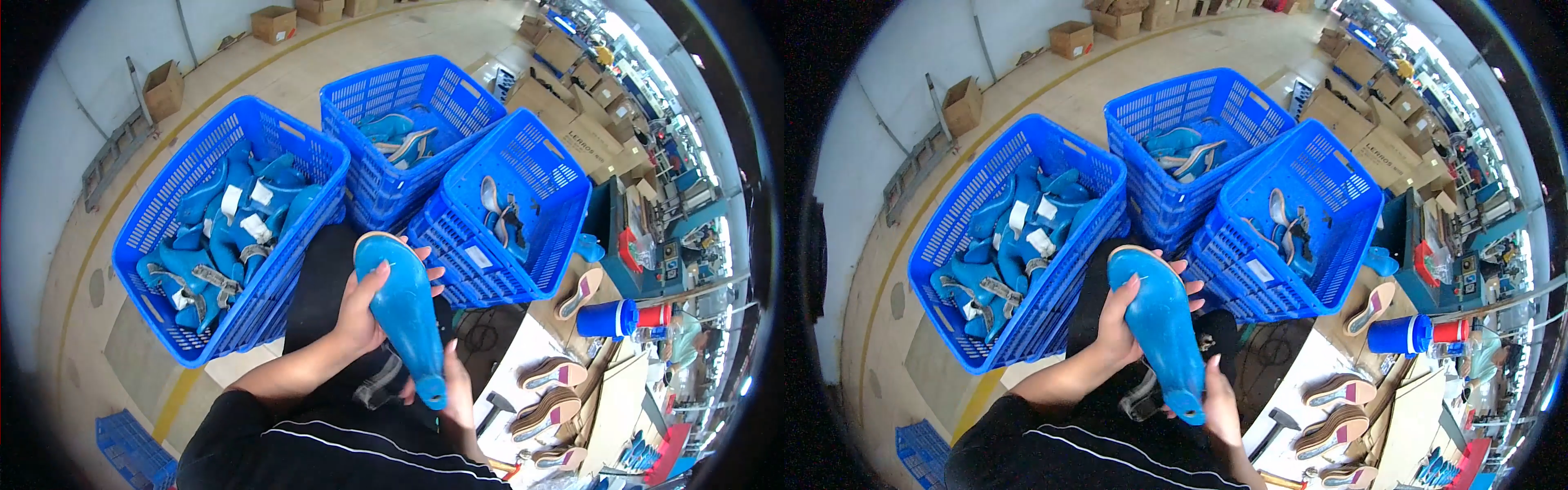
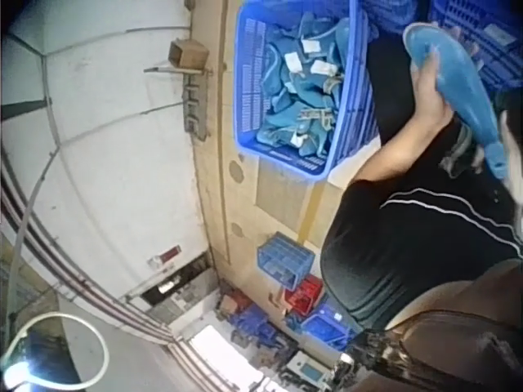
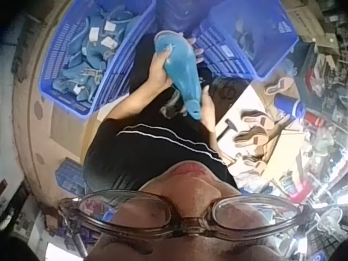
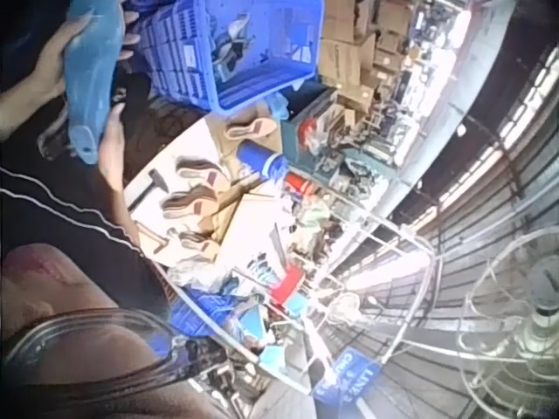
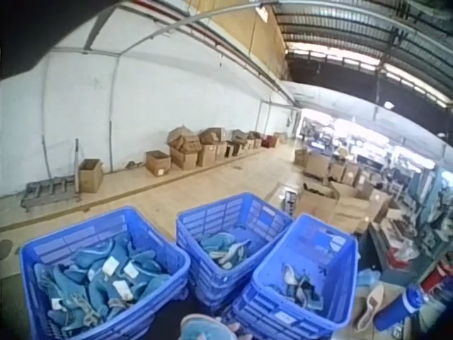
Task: Inspecting and assembling shoe components using a hammer and pliers in a factory setting.
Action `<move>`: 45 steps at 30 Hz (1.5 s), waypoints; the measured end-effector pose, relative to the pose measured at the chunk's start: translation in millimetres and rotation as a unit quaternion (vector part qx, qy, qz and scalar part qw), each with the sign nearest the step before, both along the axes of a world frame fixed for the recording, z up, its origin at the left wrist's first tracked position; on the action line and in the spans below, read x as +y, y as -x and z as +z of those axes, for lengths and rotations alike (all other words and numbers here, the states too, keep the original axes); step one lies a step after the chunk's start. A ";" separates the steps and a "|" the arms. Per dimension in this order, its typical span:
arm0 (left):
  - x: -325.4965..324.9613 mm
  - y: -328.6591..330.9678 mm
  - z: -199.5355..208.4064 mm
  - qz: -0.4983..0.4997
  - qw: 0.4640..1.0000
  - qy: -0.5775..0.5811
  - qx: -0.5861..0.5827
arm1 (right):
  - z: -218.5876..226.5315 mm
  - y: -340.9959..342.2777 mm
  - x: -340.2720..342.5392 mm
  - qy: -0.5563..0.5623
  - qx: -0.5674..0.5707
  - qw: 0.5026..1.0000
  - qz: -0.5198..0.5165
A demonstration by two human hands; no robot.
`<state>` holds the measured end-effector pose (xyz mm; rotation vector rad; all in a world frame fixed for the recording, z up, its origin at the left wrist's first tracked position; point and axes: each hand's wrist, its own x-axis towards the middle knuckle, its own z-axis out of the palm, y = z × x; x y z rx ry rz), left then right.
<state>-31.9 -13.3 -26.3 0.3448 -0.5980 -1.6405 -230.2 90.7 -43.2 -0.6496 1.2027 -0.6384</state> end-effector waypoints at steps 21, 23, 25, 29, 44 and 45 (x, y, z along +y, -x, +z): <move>-28.5 -64.8 -13.0 0.140 0.869 0.129 -0.456 | 78.2 42.0 -97.5 0.381 0.156 0.908 -0.077; -19.2 -99.2 -22.0 0.236 0.739 0.134 -0.617 | 86.7 66.8 -145.5 0.432 0.287 0.853 -0.058; -4.2 -133.1 -38.9 0.293 0.642 0.108 -0.700 | 75.2 92.4 -198.0 0.415 0.383 0.824 -0.043; 18.7 -182.9 -65.5 0.331 0.569 0.039 -0.752 | -12.5 182.4 -308.9 0.302 0.456 0.837 -0.012; -96.8 -358.3 -129.7 0.082 0.346 -0.089 -0.930 | -70.4 108.5 -293.0 0.389 0.576 0.719 0.012; -104.2 -359.1 -141.7 0.080 0.345 -0.087 -0.931 | -64.1 105.7 -291.2 0.377 0.583 0.720 0.012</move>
